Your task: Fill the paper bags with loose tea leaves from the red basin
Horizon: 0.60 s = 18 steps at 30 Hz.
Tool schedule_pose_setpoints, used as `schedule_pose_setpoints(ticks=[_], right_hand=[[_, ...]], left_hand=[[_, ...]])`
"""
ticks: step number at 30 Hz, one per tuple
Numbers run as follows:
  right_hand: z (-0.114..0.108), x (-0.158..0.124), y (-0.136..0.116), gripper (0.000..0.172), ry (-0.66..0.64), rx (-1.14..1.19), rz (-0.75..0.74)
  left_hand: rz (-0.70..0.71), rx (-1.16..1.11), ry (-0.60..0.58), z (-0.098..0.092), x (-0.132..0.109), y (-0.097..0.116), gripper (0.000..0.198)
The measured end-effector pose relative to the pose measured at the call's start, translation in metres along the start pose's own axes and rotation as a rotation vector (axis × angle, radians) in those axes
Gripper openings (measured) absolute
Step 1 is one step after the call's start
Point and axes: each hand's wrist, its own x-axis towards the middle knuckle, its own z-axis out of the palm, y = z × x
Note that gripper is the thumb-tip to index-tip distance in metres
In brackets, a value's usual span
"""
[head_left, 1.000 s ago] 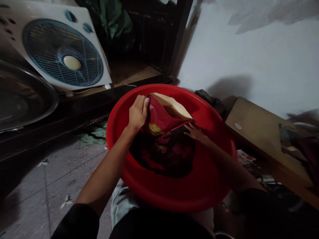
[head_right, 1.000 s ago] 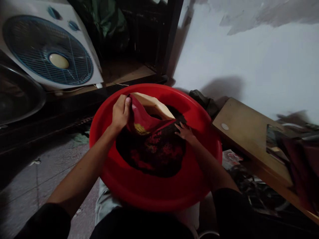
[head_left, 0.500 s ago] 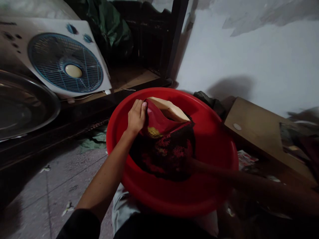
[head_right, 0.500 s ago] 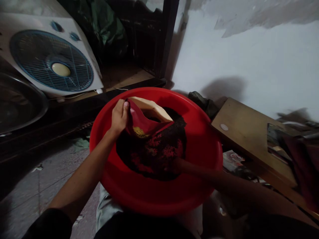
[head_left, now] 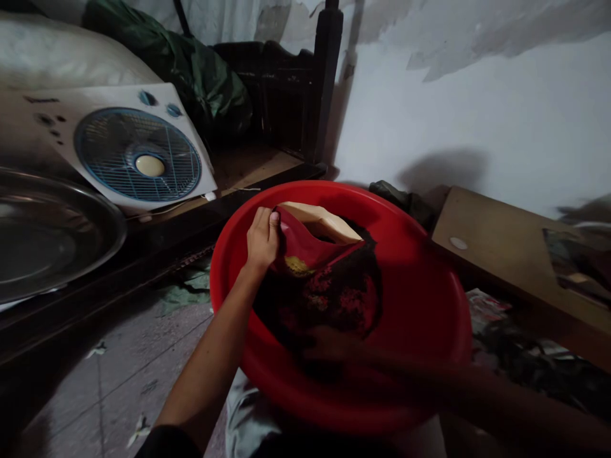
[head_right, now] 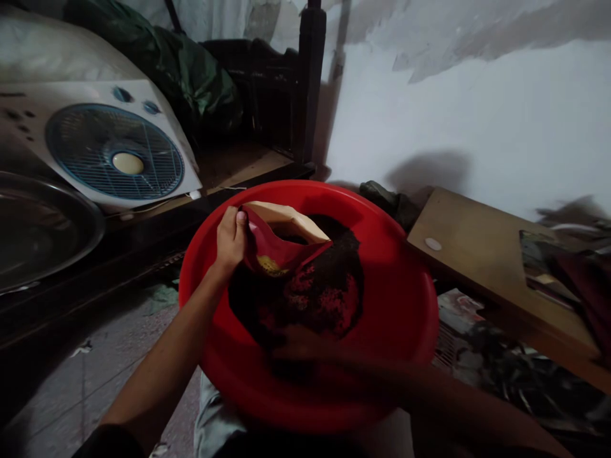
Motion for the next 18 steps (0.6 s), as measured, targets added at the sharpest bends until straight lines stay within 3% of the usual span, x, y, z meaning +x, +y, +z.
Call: schedule_pose_setpoints(ticks=[3, 6, 10, 13, 18], right_hand=[[-0.028, -0.003, -0.018, 0.015, 0.223, 0.050, -0.013], [-0.065, -0.016, -0.043, 0.025, 0.626, 0.273, -0.005], [-0.113, -0.032, -0.082, 0.022, 1.065, 0.606, -0.232], [-0.145, -0.025, -0.112, 0.019, 1.128, 0.821, -0.464], [-0.171, 0.014, -0.141, 0.022, 0.980, 0.985, -0.605]], left_hand=[[-0.005, -0.002, -0.010, 0.000, 0.000, 0.000, 0.051], [-0.013, -0.009, -0.004, 0.001, 0.000, 0.000, 0.052], [-0.023, -0.033, -0.014, 0.001, 0.000, 0.000, 0.053], [-0.035, -0.048, -0.025, 0.001, 0.001, -0.001, 0.055], [-0.037, -0.038, -0.022, 0.000, 0.000, -0.004, 0.059]])
